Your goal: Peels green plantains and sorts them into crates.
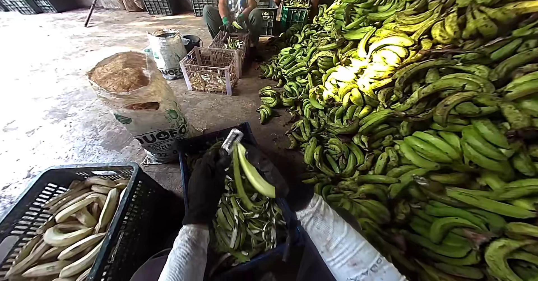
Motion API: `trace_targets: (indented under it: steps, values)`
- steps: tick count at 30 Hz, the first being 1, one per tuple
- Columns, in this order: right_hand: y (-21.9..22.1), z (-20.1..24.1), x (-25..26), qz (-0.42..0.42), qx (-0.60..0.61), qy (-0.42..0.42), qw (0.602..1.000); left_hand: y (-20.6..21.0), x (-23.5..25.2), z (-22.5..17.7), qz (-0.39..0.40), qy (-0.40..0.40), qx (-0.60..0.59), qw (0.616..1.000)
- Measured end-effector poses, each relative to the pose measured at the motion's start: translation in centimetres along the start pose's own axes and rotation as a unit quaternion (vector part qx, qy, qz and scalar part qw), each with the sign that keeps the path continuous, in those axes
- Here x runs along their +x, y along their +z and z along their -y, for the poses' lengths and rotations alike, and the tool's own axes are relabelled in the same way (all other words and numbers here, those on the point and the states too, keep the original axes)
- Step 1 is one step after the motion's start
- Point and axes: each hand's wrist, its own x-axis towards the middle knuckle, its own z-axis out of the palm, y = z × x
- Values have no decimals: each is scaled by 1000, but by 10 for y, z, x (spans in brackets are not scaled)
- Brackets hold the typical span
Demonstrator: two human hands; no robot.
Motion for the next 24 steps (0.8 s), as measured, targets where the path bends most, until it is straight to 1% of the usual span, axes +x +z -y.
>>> trace_targets:
  steps: [1, 2, 3, 5, 6, 8, 9, 11, 12, 14, 15, 16, 18, 19, 20, 21, 22, 23, 24]
  values:
    - [1, 1, -1, 6, 8, 13, 1000, -3, 1, 0, 0, -30, -26, 999]
    - [2, 2, -1, -9, 44, 20, 999, -4, 0, 0, 1, -47, -52, 998]
    - [1, 2, 0, -40, 97, 17, 994, -3, -2, -1, 6, -44, -68, 997]
    - [-5, -1, 6, -106, 195, -24, 975, 3, -12, -6, 25, 8, -55, 998]
    - [-9, -3, 9, -139, 224, -50, 963, 7, -18, -9, 30, 51, -24, 998]
    - [-18, -8, 13, -174, 278, -97, 940, 22, -30, -13, -3, 146, 46, 988]
    - [-21, -10, 14, -187, 320, -103, 923, 27, -36, -15, -22, 179, 72, 981]
    - [-21, -8, 14, -207, 419, -80, 880, 35, -45, -22, -61, 217, 111, 968]
    - [-21, -7, 14, -220, 444, -70, 866, 37, -48, -24, -76, 224, 127, 963]
    - [-20, -6, 14, -248, 459, -46, 852, 39, -51, -24, -93, 226, 146, 959]
    - [-18, -4, 14, -255, 448, -31, 856, 39, -51, -25, -90, 220, 146, 960]
    - [-18, -3, 14, -249, 427, -19, 869, 39, -50, -25, -78, 205, 138, 966]
    - [-17, -3, 13, -217, 320, -12, 922, 35, -42, -26, -19, 145, 104, 984]
    - [-16, -4, 10, -180, 237, -19, 954, 30, -35, -25, 13, 106, 76, 991]
    - [-14, -1, 5, -136, 163, -17, 977, 26, -26, -21, 33, 65, 45, 996]
    - [-9, 6, -2, -93, 102, -7, 990, 22, -18, -16, 43, 20, 13, 999]
    - [-2, 14, -9, -64, 61, 17, 996, 18, -11, -11, 41, -23, -13, 999]
    - [0, 16, -11, -28, 53, 32, 998, 14, -6, -5, 32, -58, -38, 997]
    - [-4, 10, -9, 5, 72, 41, 997, 11, -3, 0, 19, -82, -64, 994]
